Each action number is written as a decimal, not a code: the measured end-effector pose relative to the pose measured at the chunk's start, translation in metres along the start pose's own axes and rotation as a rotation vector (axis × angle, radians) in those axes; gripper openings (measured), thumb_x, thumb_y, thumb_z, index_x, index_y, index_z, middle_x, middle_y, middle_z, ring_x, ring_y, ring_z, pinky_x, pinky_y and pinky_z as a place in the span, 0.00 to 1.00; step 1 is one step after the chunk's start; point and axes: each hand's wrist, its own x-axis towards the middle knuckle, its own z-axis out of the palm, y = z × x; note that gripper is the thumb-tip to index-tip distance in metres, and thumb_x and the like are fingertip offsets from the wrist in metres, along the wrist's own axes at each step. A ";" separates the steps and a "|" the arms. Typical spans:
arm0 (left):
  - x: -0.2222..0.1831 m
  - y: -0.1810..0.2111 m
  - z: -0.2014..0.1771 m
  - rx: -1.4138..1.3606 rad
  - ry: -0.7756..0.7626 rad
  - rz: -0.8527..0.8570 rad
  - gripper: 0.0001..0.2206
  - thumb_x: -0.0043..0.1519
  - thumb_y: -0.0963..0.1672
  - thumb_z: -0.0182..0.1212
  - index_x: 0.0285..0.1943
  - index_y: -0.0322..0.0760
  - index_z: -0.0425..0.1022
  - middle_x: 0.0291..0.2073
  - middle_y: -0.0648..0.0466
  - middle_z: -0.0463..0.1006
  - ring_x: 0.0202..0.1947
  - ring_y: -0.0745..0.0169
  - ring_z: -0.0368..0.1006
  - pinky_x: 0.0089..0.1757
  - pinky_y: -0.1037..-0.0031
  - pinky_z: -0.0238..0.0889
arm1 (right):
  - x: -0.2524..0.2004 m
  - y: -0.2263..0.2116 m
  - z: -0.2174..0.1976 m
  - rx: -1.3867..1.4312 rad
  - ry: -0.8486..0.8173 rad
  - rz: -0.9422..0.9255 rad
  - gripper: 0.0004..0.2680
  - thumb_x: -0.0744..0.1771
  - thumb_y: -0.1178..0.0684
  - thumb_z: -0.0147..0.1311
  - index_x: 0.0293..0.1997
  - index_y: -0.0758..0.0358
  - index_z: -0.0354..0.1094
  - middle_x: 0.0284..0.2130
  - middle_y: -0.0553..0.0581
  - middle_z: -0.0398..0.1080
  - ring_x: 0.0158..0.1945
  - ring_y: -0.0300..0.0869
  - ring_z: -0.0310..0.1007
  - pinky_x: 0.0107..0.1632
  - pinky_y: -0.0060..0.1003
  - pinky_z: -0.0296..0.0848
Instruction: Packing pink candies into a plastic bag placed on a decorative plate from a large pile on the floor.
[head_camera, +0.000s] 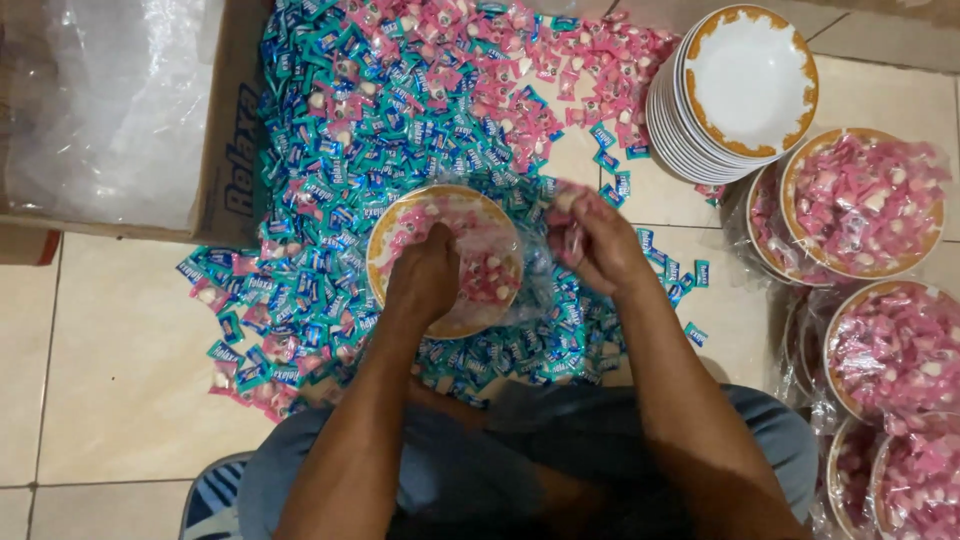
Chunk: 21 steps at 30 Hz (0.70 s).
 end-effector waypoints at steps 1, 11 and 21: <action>-0.004 0.000 0.000 -0.001 0.004 -0.005 0.11 0.68 0.47 0.42 0.53 0.43 0.68 0.39 0.37 0.80 0.48 0.30 0.77 0.51 0.47 0.68 | -0.011 0.009 0.004 0.001 -0.006 0.003 0.05 0.71 0.54 0.49 0.44 0.64 0.66 0.31 0.59 0.67 0.28 0.44 0.74 0.27 0.34 0.75; -0.020 -0.003 -0.001 -0.057 0.105 0.086 0.09 0.69 0.46 0.43 0.49 0.41 0.69 0.35 0.36 0.80 0.45 0.29 0.78 0.47 0.47 0.69 | -0.038 0.036 0.091 -1.227 -0.375 -0.091 0.17 0.66 0.46 0.54 0.53 0.73 0.71 0.45 0.76 0.74 0.51 0.68 0.75 0.53 0.56 0.73; -0.013 0.001 0.001 -0.004 -0.025 0.013 0.11 0.67 0.48 0.40 0.47 0.43 0.67 0.36 0.37 0.80 0.47 0.27 0.77 0.50 0.45 0.67 | -0.007 0.153 -0.003 -1.658 -0.724 -0.902 0.09 0.67 0.60 0.42 0.39 0.71 0.72 0.31 0.69 0.70 0.34 0.62 0.74 0.36 0.51 0.73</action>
